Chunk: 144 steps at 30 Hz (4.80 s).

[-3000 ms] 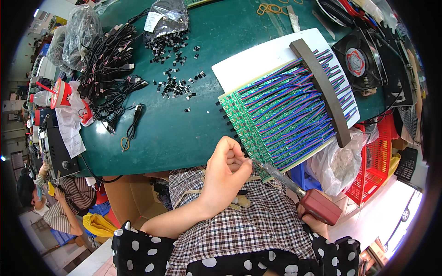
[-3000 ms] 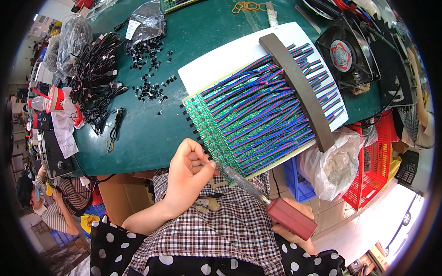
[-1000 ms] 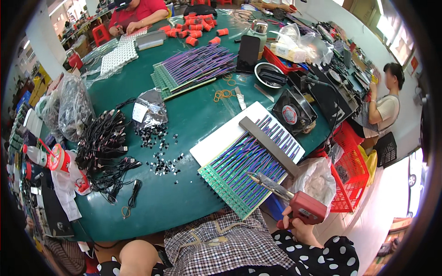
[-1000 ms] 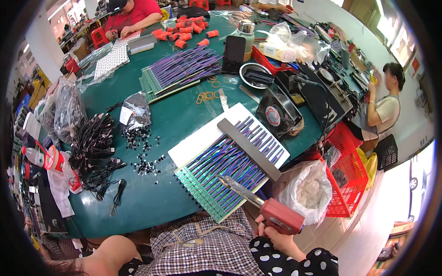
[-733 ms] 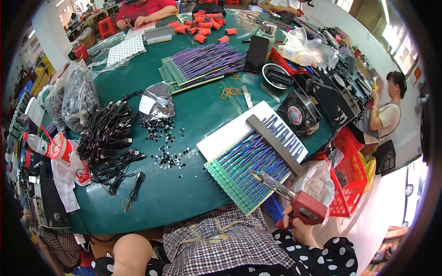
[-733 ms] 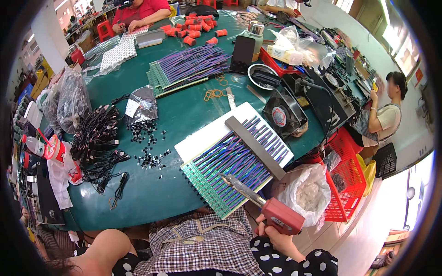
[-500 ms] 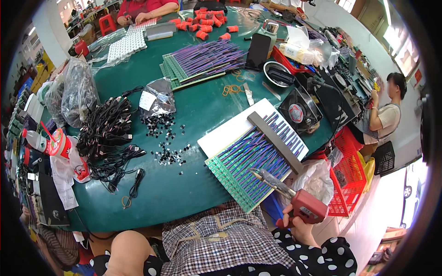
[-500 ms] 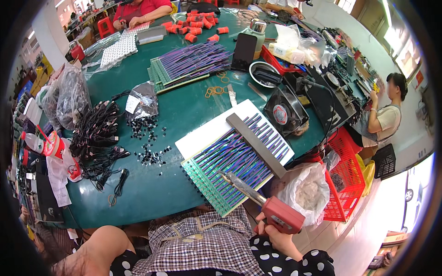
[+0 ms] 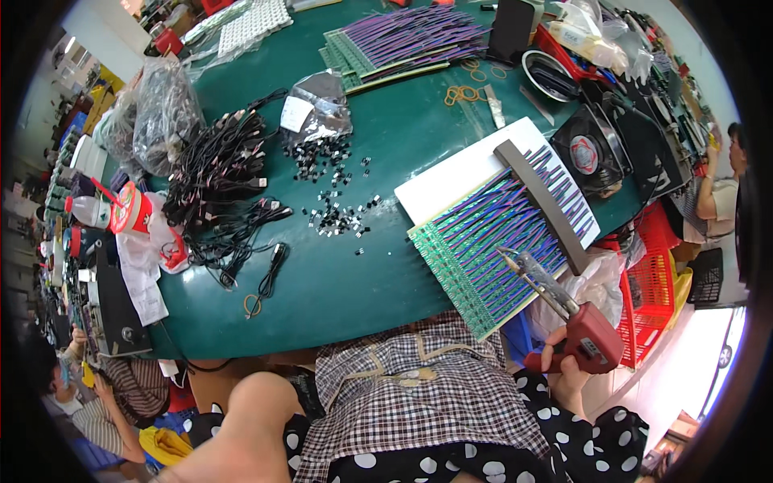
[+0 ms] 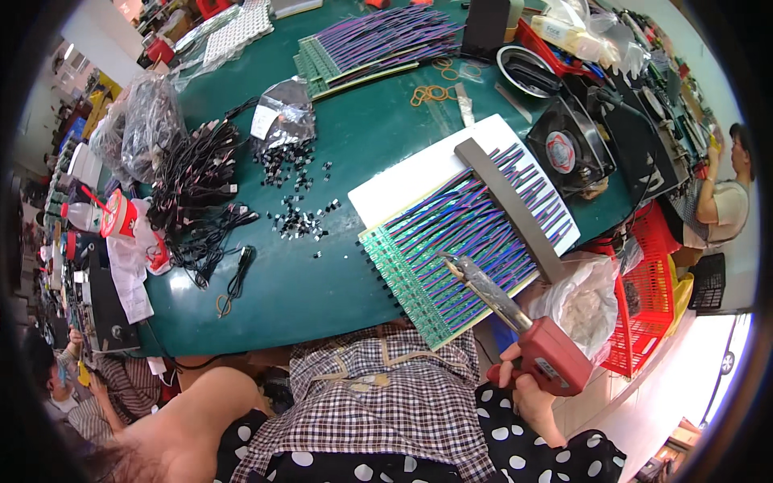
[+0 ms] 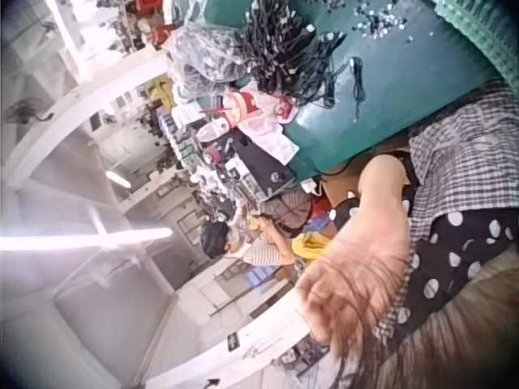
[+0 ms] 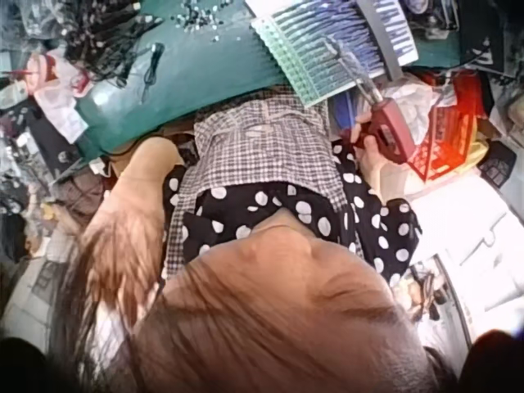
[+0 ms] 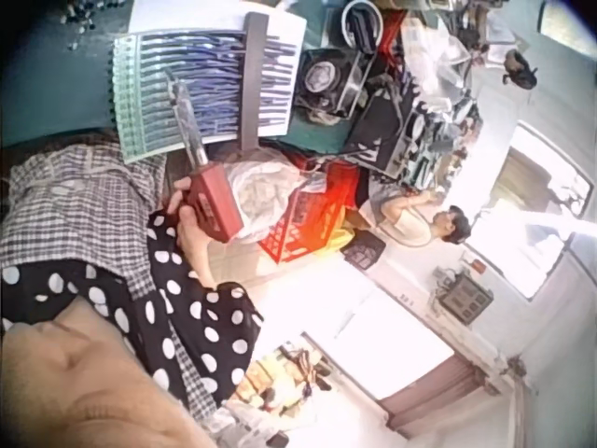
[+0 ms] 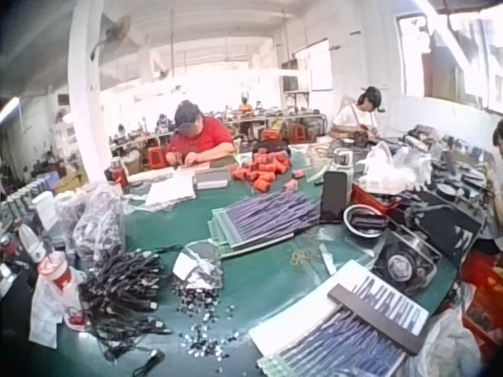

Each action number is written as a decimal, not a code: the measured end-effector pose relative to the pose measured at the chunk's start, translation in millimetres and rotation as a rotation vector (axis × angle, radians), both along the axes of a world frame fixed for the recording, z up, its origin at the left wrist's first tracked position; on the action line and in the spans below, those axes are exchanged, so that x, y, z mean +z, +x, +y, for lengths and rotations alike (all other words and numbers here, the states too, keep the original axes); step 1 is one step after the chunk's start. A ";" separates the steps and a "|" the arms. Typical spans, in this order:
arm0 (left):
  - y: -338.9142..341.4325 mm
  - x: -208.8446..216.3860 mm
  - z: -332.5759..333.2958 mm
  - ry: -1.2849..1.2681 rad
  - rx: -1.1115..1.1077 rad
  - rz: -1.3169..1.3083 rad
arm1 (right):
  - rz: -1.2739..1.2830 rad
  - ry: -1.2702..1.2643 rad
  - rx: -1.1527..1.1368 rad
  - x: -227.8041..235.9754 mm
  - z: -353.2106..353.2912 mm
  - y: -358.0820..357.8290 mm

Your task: The person solders and assembles small electronic components and wires onto a green circuit board, using a soldering iron to attach the components and rubber bands to secure them.

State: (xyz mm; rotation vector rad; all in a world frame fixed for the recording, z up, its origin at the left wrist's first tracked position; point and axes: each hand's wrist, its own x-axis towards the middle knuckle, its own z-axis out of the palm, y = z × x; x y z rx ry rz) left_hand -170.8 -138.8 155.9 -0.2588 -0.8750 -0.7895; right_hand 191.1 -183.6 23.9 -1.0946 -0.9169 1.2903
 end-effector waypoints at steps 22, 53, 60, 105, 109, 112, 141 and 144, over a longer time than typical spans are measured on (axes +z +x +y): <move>40.8 -153.4 74.1 -1.709 -1.350 -1.387 | -0.523 0.598 -0.708 9.5 76.8 80.1; 135.2 -134.0 8.4 -1.402 -2.260 -2.195 | 0.031 -0.444 0.346 -4.9 -24.2 57.1; 135.5 -134.4 11.7 -1.426 -2.206 -2.185 | -0.606 -0.456 0.524 -29.8 -40.0 75.5; 136.8 -143.5 11.2 -1.463 -2.198 -2.167 | -0.813 -0.434 0.370 -24.0 -37.7 52.6; 135.8 -142.6 11.8 -1.460 -2.196 -2.180 | -0.923 -0.356 0.393 -40.0 -49.9 59.0; 136.2 -144.3 11.1 -1.463 -2.201 -2.163 | -0.706 -0.191 0.201 -51.0 -57.3 62.9; 138.6 -149.4 9.7 -1.433 -2.114 -2.056 | -0.506 -0.085 0.395 -54.4 -60.6 83.1; 145.4 -148.2 7.9 -1.441 -2.103 -2.043 | -0.407 -0.109 0.304 -52.3 -59.3 75.8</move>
